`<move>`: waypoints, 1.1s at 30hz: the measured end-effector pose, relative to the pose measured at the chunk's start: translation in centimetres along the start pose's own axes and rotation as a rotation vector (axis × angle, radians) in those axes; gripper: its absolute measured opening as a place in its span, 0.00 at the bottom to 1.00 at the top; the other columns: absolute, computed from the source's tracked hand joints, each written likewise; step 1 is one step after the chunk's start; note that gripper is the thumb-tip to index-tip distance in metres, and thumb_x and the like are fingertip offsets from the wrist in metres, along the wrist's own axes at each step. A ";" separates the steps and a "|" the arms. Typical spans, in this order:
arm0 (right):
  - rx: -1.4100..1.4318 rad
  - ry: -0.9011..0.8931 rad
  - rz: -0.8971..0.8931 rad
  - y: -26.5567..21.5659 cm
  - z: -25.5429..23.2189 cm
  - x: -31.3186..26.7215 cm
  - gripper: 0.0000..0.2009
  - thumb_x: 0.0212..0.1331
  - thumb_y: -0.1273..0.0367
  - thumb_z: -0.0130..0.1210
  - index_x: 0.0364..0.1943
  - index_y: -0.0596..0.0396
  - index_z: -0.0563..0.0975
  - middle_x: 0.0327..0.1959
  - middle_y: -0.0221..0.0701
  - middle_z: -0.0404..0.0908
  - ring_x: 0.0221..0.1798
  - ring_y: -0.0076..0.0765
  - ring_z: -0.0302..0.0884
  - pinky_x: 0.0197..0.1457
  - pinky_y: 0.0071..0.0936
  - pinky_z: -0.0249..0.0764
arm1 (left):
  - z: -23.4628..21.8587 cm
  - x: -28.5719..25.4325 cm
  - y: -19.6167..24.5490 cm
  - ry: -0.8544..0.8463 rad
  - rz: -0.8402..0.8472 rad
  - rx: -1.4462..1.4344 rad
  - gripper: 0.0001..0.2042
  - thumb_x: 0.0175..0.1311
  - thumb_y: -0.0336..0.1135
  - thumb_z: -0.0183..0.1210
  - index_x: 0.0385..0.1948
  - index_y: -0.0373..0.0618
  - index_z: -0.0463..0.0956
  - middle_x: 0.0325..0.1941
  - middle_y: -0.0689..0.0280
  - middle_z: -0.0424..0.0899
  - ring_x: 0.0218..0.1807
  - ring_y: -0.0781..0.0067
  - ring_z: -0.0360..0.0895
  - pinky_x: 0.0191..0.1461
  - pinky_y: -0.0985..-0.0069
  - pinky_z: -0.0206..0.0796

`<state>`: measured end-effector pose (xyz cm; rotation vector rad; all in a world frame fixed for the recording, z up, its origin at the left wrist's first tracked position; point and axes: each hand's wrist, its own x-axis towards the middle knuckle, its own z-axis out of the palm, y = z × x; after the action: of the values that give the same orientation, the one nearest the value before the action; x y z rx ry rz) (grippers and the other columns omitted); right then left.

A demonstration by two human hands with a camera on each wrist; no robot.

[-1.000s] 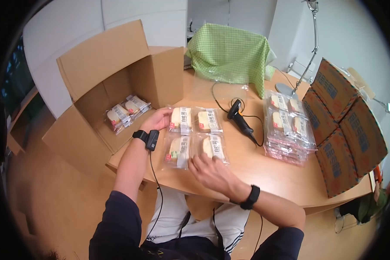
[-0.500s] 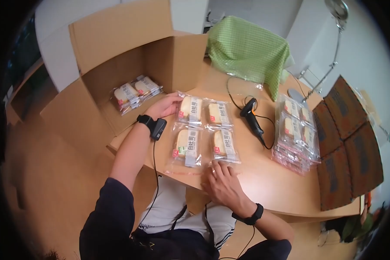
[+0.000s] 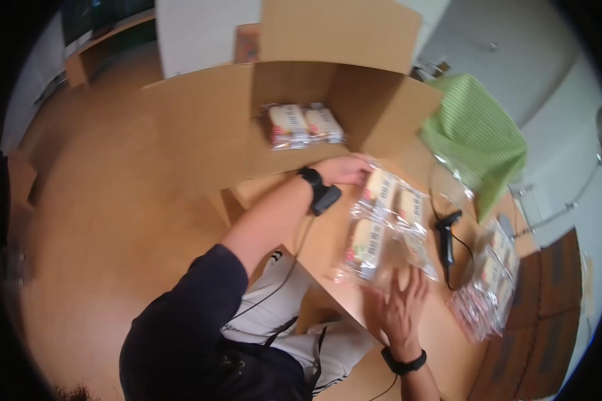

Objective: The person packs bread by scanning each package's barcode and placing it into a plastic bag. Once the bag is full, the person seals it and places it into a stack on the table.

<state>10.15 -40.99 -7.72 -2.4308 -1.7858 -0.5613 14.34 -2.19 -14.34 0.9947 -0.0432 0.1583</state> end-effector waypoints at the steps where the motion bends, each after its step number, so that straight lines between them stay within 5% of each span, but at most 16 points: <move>1: -0.049 -0.004 0.010 0.1 -0.4 0.0 0.27 0.59 0.60 0.58 0.59 0.61 0.71 0.64 0.55 0.60 0.66 0.64 0.57 0.67 0.59 0.56 | 0.0 -0.1 -0.2 -0.043 0.015 0.008 0.07 0.68 0.28 0.54 0.44 0.41 0.75 0.42 0.63 0.84 0.43 0.71 0.83 0.43 0.71 0.77; 5: -0.111 0.006 0.051 1.1 1.3 -0.6 0.29 0.58 0.62 0.57 0.64 0.59 0.67 0.67 0.57 0.55 0.70 0.64 0.54 0.70 0.62 0.52 | 0.5 -0.1 -0.1 -0.072 0.038 -0.068 0.05 0.66 0.26 0.54 0.40 0.41 0.77 0.38 0.64 0.84 0.39 0.71 0.83 0.39 0.70 0.77; 6: -0.130 -0.046 0.082 1.3 1.4 -0.7 0.30 0.58 0.62 0.57 0.66 0.58 0.66 0.68 0.58 0.54 0.71 0.65 0.52 0.70 0.63 0.51 | 0.3 0.2 -0.4 -0.047 0.057 -0.115 0.05 0.63 0.22 0.53 0.38 0.32 0.75 0.39 0.55 0.83 0.43 0.59 0.83 0.43 0.61 0.78; 9: -0.247 -0.072 0.092 2.2 2.5 -0.5 0.27 0.65 0.58 0.47 0.60 0.66 0.69 0.73 0.56 0.50 0.75 0.66 0.48 0.69 0.62 0.52 | 0.0 0.4 -0.5 0.048 0.048 -0.016 0.09 0.59 0.18 0.51 0.41 0.26 0.72 0.39 0.49 0.80 0.41 0.52 0.82 0.44 0.55 0.78; 14: -0.272 -0.025 0.117 2.3 2.4 0.2 0.25 0.65 0.59 0.47 0.55 0.70 0.70 0.72 0.55 0.53 0.74 0.62 0.51 0.68 0.57 0.55 | 0.4 0.2 -0.1 -0.020 -0.003 -0.054 0.10 0.62 0.17 0.47 0.45 0.26 0.69 0.46 0.48 0.78 0.45 0.50 0.81 0.48 0.54 0.78; 18: -0.165 -0.073 0.134 1.3 0.3 0.8 0.20 0.61 0.63 0.52 0.49 0.69 0.73 0.64 0.51 0.64 0.67 0.59 0.60 0.62 0.51 0.60 | 0.8 -0.3 0.0 0.039 0.007 -0.138 0.09 0.62 0.18 0.48 0.42 0.28 0.71 0.42 0.51 0.80 0.43 0.55 0.82 0.46 0.57 0.78; 20: -0.143 -0.056 0.124 0.4 -2.4 0.7 0.18 0.59 0.65 0.55 0.46 0.69 0.74 0.60 0.49 0.68 0.64 0.58 0.63 0.60 0.50 0.61 | 1.7 -1.1 0.8 -0.020 0.014 -0.055 0.05 0.65 0.24 0.53 0.39 0.36 0.76 0.35 0.62 0.84 0.37 0.69 0.83 0.41 0.69 0.78; 24: -0.044 -0.149 0.057 -0.7 -9.9 0.0 0.12 0.49 0.74 0.60 0.37 0.65 0.76 0.49 0.45 0.72 0.53 0.56 0.68 0.53 0.46 0.65 | 1.2 -0.6 0.6 -0.019 0.017 -0.012 0.05 0.65 0.28 0.56 0.39 0.39 0.77 0.33 0.62 0.83 0.35 0.73 0.82 0.37 0.71 0.76; 28: 0.306 -0.090 0.009 -1.4 -15.3 1.4 0.03 0.48 0.77 0.57 0.28 0.63 0.77 0.30 0.42 0.73 0.36 0.53 0.72 0.39 0.44 0.68 | 1.2 -0.3 -0.1 0.220 0.021 0.180 0.22 0.65 0.32 0.57 0.59 0.43 0.61 0.42 0.61 0.78 0.40 0.72 0.80 0.39 0.70 0.75; 30: 0.369 -0.230 0.033 -0.9 -17.5 2.5 0.12 0.51 0.73 0.58 0.40 0.63 0.80 0.38 0.46 0.76 0.43 0.54 0.74 0.45 0.45 0.70 | 1.8 -0.3 0.1 0.234 0.009 0.236 0.28 0.65 0.32 0.56 0.64 0.42 0.52 0.46 0.60 0.76 0.44 0.71 0.78 0.41 0.68 0.74; 32: 0.382 0.108 -0.040 -1.5 -16.6 3.8 0.04 0.48 0.77 0.58 0.28 0.65 0.78 0.26 0.41 0.73 0.31 0.50 0.70 0.35 0.42 0.66 | 1.8 0.3 -0.5 0.297 0.063 0.273 0.31 0.65 0.33 0.56 0.66 0.40 0.50 0.46 0.58 0.75 0.44 0.70 0.78 0.42 0.66 0.74; 33: 0.387 0.124 -0.040 -1.2 -16.6 4.5 0.05 0.49 0.77 0.57 0.30 0.64 0.78 0.29 0.42 0.73 0.33 0.51 0.70 0.37 0.42 0.67 | 1.4 0.5 -0.8 0.302 0.087 0.342 0.31 0.65 0.33 0.57 0.66 0.42 0.51 0.46 0.59 0.76 0.43 0.69 0.78 0.43 0.65 0.74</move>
<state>6.07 -41.06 9.04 -2.0612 -1.7097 -0.3235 15.00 -3.74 -14.13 1.3003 0.2236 0.4036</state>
